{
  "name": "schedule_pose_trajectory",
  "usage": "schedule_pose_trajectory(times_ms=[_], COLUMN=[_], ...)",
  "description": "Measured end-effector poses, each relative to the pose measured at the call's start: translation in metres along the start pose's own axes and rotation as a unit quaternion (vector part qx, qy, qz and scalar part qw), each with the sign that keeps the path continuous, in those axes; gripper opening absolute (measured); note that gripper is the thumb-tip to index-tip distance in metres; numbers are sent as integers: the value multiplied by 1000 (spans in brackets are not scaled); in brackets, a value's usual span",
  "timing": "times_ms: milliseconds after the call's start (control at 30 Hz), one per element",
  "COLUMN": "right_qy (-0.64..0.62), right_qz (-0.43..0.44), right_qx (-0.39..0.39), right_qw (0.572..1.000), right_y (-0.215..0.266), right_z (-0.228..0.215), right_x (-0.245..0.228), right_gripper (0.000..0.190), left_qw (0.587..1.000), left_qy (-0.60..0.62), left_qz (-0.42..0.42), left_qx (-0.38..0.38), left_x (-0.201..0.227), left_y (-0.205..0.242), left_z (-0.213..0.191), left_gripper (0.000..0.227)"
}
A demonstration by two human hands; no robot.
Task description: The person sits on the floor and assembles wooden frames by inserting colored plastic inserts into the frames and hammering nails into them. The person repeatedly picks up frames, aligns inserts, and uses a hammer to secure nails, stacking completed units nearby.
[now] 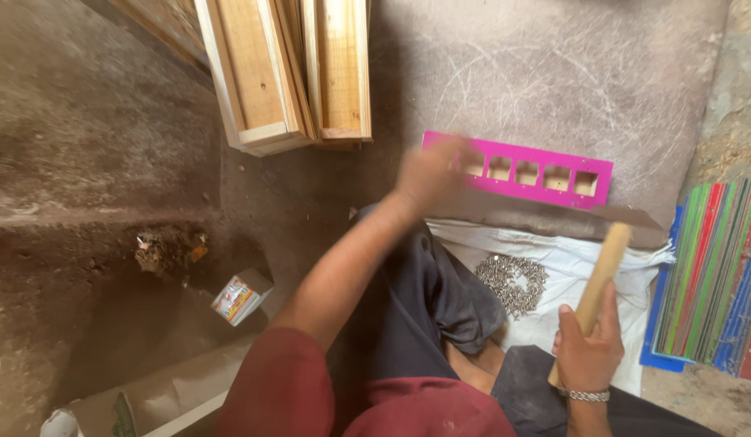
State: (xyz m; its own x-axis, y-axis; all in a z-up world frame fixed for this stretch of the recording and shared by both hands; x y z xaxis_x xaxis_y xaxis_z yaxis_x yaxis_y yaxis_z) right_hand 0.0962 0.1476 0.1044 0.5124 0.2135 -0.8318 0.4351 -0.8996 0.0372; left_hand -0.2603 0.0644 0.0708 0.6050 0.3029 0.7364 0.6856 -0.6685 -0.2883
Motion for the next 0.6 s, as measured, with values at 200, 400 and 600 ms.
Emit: schedule_pose_trajectory(times_ms=[200,400,600], right_qy=[-167,-239,-247], right_qz=[98,124,138], right_qx=[18,10,9], right_qw=[981,963,959], right_y=[-9,-10,-7], right_z=[2,6,5], right_x=[43,59,59], right_gripper=[89,92,92], left_qw=[900,896,896], left_qy=[-121,-148,-115], left_qz=[110,79,26], left_qx=[-404,-411,-428], left_x=[94,89,87], left_y=[138,162,159], left_z=[146,174,170], left_gripper=[20,22,25])
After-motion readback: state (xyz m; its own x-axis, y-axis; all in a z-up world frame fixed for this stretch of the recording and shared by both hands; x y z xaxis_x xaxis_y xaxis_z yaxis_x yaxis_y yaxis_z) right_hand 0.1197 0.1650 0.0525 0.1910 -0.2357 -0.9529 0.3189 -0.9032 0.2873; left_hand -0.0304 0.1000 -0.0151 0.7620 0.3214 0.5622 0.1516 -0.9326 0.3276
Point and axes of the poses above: each hand's wrist, its own y-axis away from the middle knuckle, its own z-axis out of the palm, x = y × z, the point moved 10 cm from there along -y, towards the middle knuckle, and after that the axes turned 12 degrees about -z, right-handed, at the moved point
